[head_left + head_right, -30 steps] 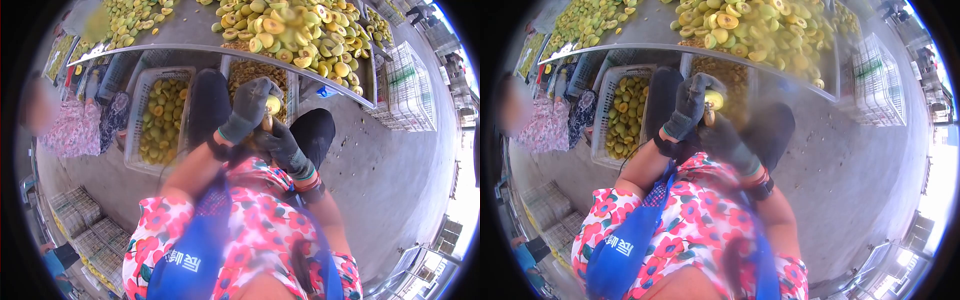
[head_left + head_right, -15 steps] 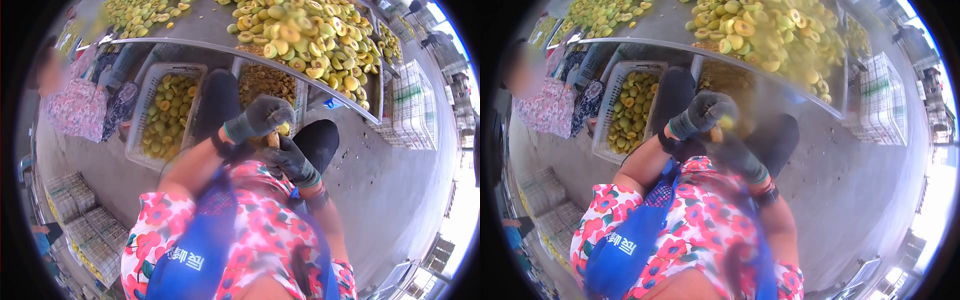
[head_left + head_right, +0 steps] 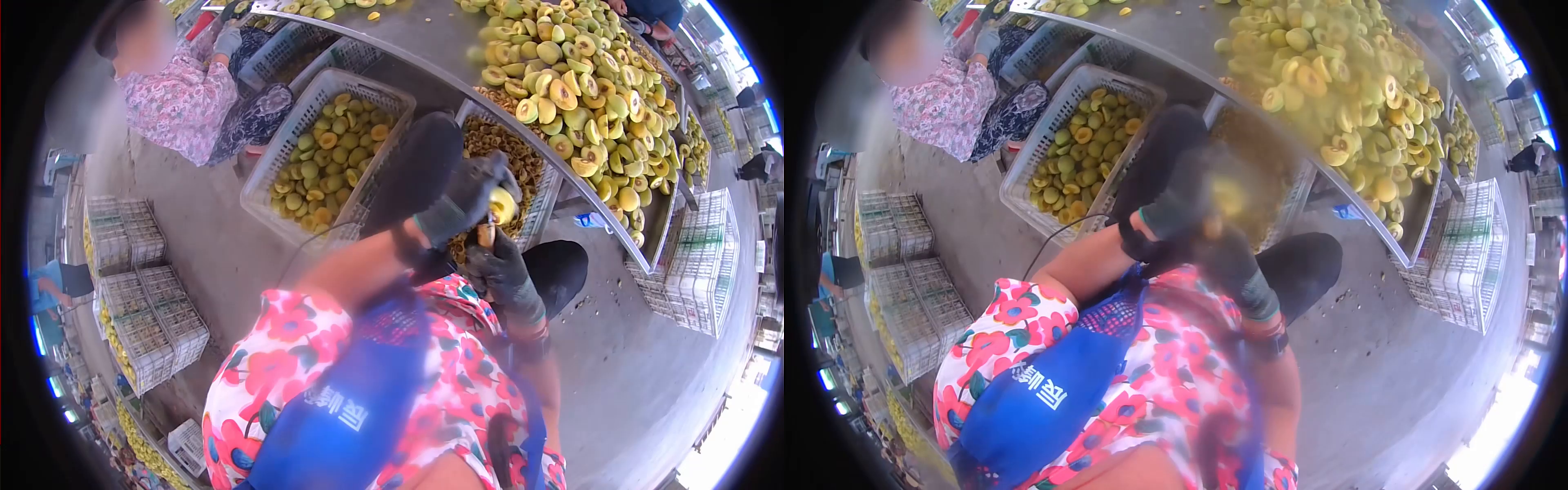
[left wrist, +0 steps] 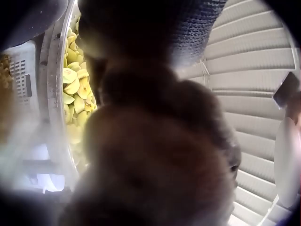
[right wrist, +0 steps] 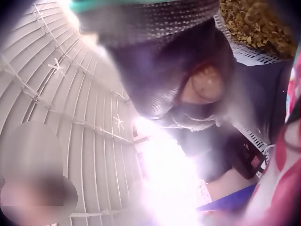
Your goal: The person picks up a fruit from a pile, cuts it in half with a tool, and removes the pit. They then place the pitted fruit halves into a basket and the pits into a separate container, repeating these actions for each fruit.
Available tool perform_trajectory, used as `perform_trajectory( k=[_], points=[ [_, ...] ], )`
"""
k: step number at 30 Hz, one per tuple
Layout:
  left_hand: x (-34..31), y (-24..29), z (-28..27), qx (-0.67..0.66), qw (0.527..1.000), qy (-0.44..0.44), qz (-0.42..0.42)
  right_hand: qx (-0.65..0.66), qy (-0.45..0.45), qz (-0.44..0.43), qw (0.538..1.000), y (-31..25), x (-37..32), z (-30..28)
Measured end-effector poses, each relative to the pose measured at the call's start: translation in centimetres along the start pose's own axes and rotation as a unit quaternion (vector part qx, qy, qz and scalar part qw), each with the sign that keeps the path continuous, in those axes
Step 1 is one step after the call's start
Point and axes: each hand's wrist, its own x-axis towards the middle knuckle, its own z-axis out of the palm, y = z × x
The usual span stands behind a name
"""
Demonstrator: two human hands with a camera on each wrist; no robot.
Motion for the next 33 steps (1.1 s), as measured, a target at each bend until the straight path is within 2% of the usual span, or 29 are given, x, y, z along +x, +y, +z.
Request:
perform_trajectory(
  k=[1, 3, 4, 5, 6, 7, 8, 9, 11, 12, 13, 14, 15, 16, 18, 20, 23, 26, 29, 33],
  points=[
    [-0.1, -0.2, -1.4, 0.014, 0.999, 0.039, 0.027, -0.040, 0.011, -0.023, 0.999, 0.1, 0.3, 0.2],
    [0.1, -2.5, -4.7, 0.020, 0.985, 0.131, 0.107, -0.216, 0.016, -0.118, 0.969, 3.7, 1.7, -2.5],
    [0.3, -4.2, -7.5, 0.188, 0.951, 0.167, 0.180, -0.258, 0.031, -0.138, 0.956, 4.6, 2.1, -3.4],
    [0.3, -5.8, -10.9, 0.346, 0.882, 0.198, 0.252, -0.108, 0.041, -0.103, 0.988, 3.1, 1.5, -2.7],
    [-0.1, -6.6, -14.6, 0.359, 0.887, 0.232, 0.176, 0.047, 0.061, -0.075, 0.994, 1.6, 0.9, -1.9],
    [-0.5, -7.3, -18.3, 0.371, 0.886, 0.260, 0.097, -0.095, 0.062, -0.146, 0.983, 2.1, 0.7, -3.3],
    [-0.2, -5.3, -19.3, 0.492, 0.830, 0.256, -0.056, -0.235, 0.061, -0.210, 0.947, 3.7, 1.1, -5.2],
    [0.0, -3.2, -19.6, 0.595, 0.737, 0.244, -0.205, -0.213, 0.069, -0.195, 0.955, 4.8, 1.5, -6.2],
    [0.8, -4.7, -20.6, 0.581, 0.777, 0.238, -0.042, -0.165, 0.087, -0.165, 0.968, 7.2, 2.2, -8.3],
    [1.5, -5.2, -20.5, 0.567, 0.788, 0.236, 0.042, -0.057, 0.102, -0.126, 0.985, 5.7, 2.1, -7.3],
    [2.8, -5.2, -18.8, 0.508, 0.829, 0.222, 0.077, 0.052, 0.114, -0.084, 0.989, 4.8, 1.9, -6.9],
    [4.5, -5.4, -16.3, 0.445, 0.864, 0.208, 0.110, -0.111, 0.107, -0.152, 0.976, 6.6, 2.6, -8.3],
    [6.3, -5.3, -13.9, 0.421, 0.880, 0.167, 0.142, -0.265, 0.122, -0.222, 0.930, 8.3, 3.2, -9.7],
    [8.3, -5.1, -11.6, 0.396, 0.893, 0.126, 0.175, -0.298, 0.116, -0.230, 0.919, 8.2, 3.2, -9.8],
    [12.2, -6.3, -7.7, 0.411, 0.892, 0.068, 0.178, -0.306, 0.123, -0.222, 0.918, 6.4, 2.6, -8.7],
    [16.6, -8.8, -4.5, 0.479, 0.861, 0.036, 0.170, -0.326, 0.139, -0.235, 0.905, 4.9, 1.9, -7.7],
    [21.1, -11.9, -1.8, 0.512, 0.852, -0.018, 0.107, -0.266, 0.181, -0.182, 0.929, 3.7, 0.9, -6.5],
    [22.9, -12.1, -1.0, 0.563, 0.820, -0.101, 0.015, -0.240, 0.191, -0.143, 0.941, 3.3, -0.1, -6.3],
    [23.3, -11.8, -1.5, 0.524, 0.844, -0.107, 0.034, -0.240, 0.176, -0.139, 0.944, 3.6, -0.1, -6.9],
    [23.9, -13.9, -2.1, 0.456, 0.881, -0.124, 0.035, -0.158, 0.189, -0.105, 0.964, 4.8, 0.9, -6.7]
  ],
)
